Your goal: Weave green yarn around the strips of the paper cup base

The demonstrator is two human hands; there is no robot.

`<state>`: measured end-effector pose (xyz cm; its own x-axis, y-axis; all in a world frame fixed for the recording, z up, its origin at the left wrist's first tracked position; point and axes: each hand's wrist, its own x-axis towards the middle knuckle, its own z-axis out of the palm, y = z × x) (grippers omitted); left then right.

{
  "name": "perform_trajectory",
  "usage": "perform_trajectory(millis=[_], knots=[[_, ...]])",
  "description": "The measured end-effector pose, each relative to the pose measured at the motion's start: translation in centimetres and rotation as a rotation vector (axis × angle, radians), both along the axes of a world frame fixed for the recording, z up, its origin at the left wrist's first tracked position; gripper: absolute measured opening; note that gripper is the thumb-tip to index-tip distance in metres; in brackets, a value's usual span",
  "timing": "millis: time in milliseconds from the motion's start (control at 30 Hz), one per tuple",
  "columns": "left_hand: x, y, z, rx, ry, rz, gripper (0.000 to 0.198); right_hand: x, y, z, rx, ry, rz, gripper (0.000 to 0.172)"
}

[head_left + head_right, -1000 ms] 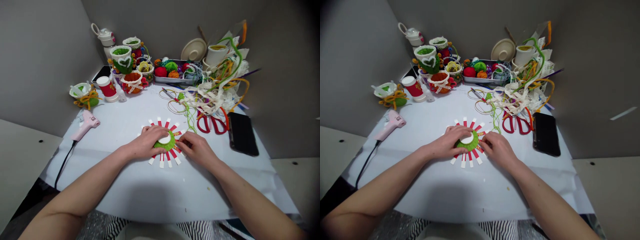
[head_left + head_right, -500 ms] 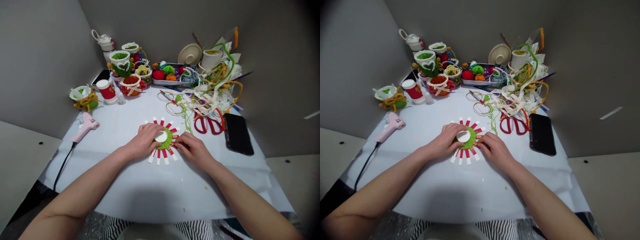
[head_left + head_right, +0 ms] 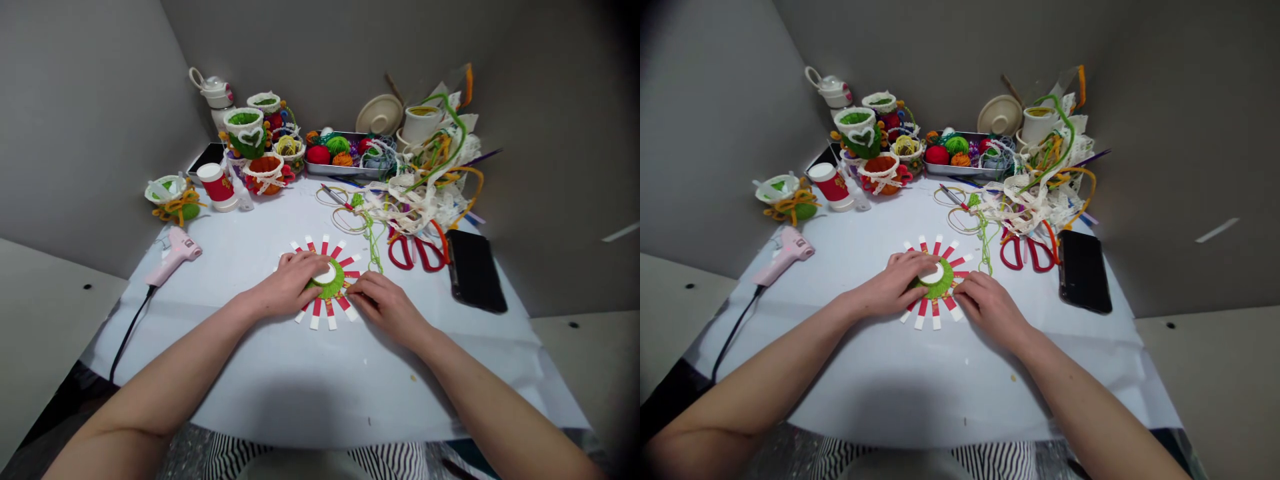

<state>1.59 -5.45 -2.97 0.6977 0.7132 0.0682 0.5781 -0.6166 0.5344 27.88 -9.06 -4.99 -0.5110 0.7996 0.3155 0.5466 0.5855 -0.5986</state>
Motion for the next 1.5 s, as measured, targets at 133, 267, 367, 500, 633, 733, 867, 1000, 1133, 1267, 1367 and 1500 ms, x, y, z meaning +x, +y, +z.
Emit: perform_trajectory(millis=[133,267,367,500,633,733,867,1000,1133,1267,1367,1500], knots=[[0.4,-0.1,0.1,-0.007,0.003,0.046,0.034,0.1,-0.1,0.0,0.001,-0.002,0.006,0.014],[0.3,0.0,-0.2,-0.015,-0.007,0.049,0.039,0.2,-0.2,0.1,-0.002,-0.003,0.020,0.015],[0.2,0.1,-0.5,-0.007,-0.020,0.040,0.042,0.4,-0.2,0.4,-0.006,-0.002,0.036,0.015],[0.1,0.2,-0.7,-0.002,-0.027,0.033,0.043,1.0,-0.3,1.1,0.010,0.006,0.075,0.017],[0.1,0.2,-0.8,-0.006,-0.033,0.040,0.042,1.7,-0.5,1.8,-0.003,-0.041,0.159,0.018],[0.1,0.3,-0.8,-0.003,-0.030,0.039,0.041,1.8,-0.9,2.1,-0.052,-0.086,0.226,0.019],[0.1,0.3,-0.8,-0.004,-0.025,0.038,0.042,1.6,-1.4,2.6,-0.108,-0.145,0.289,0.019],[0.1,0.3,-0.7,-0.009,-0.021,0.036,0.042,1.4,-1.6,2.9,-0.105,-0.174,0.312,0.021],[0.2,0.3,-0.5,-0.021,-0.018,0.029,0.039,1.6,-1.8,2.8,-0.094,-0.218,0.269,0.022],[0.1,0.3,-0.6,-0.017,-0.023,0.026,0.040,1.9,-1.6,2.2,-0.055,-0.233,0.189,0.022],[0.1,0.3,-0.6,-0.015,-0.035,0.021,0.039,2.0,-1.1,1.6,-0.034,-0.190,0.087,0.020],[0.2,0.2,-0.1,-0.037,-0.026,-0.023,0.038,1.6,-0.2,0.7,-0.006,-0.133,-0.065,0.017]])
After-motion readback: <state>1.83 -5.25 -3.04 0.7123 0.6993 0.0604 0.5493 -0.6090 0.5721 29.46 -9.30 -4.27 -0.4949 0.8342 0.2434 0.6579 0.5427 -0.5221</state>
